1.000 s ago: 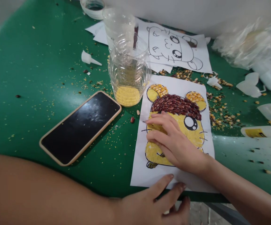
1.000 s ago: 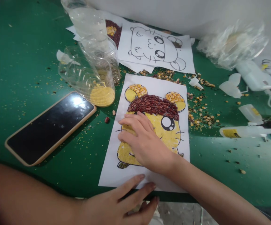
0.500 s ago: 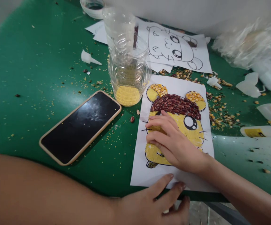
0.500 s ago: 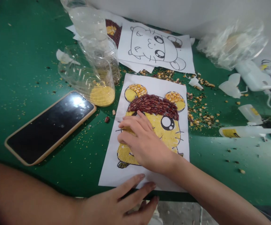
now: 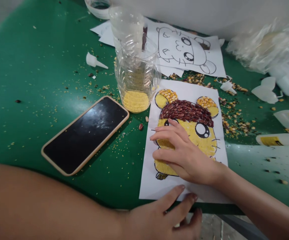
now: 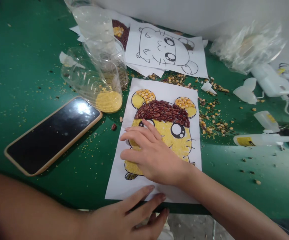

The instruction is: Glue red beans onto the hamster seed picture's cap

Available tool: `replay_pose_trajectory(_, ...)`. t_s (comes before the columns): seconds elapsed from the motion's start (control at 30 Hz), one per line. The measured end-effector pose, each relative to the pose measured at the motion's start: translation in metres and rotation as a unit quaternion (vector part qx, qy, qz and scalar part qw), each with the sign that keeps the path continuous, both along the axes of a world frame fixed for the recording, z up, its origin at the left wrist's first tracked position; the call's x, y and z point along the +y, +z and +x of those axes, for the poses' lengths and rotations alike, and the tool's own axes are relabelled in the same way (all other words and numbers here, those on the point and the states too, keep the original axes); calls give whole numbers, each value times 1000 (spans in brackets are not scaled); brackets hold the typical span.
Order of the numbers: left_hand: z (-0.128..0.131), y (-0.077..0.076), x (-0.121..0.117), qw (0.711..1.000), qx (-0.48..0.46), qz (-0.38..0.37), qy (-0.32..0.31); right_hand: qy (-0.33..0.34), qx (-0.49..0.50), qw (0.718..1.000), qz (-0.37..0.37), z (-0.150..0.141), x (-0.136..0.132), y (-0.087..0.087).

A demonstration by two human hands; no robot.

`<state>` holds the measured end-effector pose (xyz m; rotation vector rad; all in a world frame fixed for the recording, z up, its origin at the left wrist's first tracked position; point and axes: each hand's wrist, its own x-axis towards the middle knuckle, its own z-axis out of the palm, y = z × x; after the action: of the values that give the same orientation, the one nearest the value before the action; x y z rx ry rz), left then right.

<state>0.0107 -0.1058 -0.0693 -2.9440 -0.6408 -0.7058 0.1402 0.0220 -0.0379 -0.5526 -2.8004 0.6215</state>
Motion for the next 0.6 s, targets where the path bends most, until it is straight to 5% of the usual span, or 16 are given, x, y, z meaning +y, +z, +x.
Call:
replay_pose_trajectory(0.17,1,-3,-1,1000,-6,6,2,-38,3,999,14,-1,-1,-1)
replay_pose_trajectory(0.33,1,2,-1,1000,13,-5,13,1,9,1000,15,-1,-1,1)
replay_pose_trajectory(0.5,-1,10,-1,999,42,-19,20,-53,13,998,20,-2,0,1)
replay_pose_trajectory(0.6,-1,9,0,999,36,-19,23,-4,16,1000,5,-2,0,2)
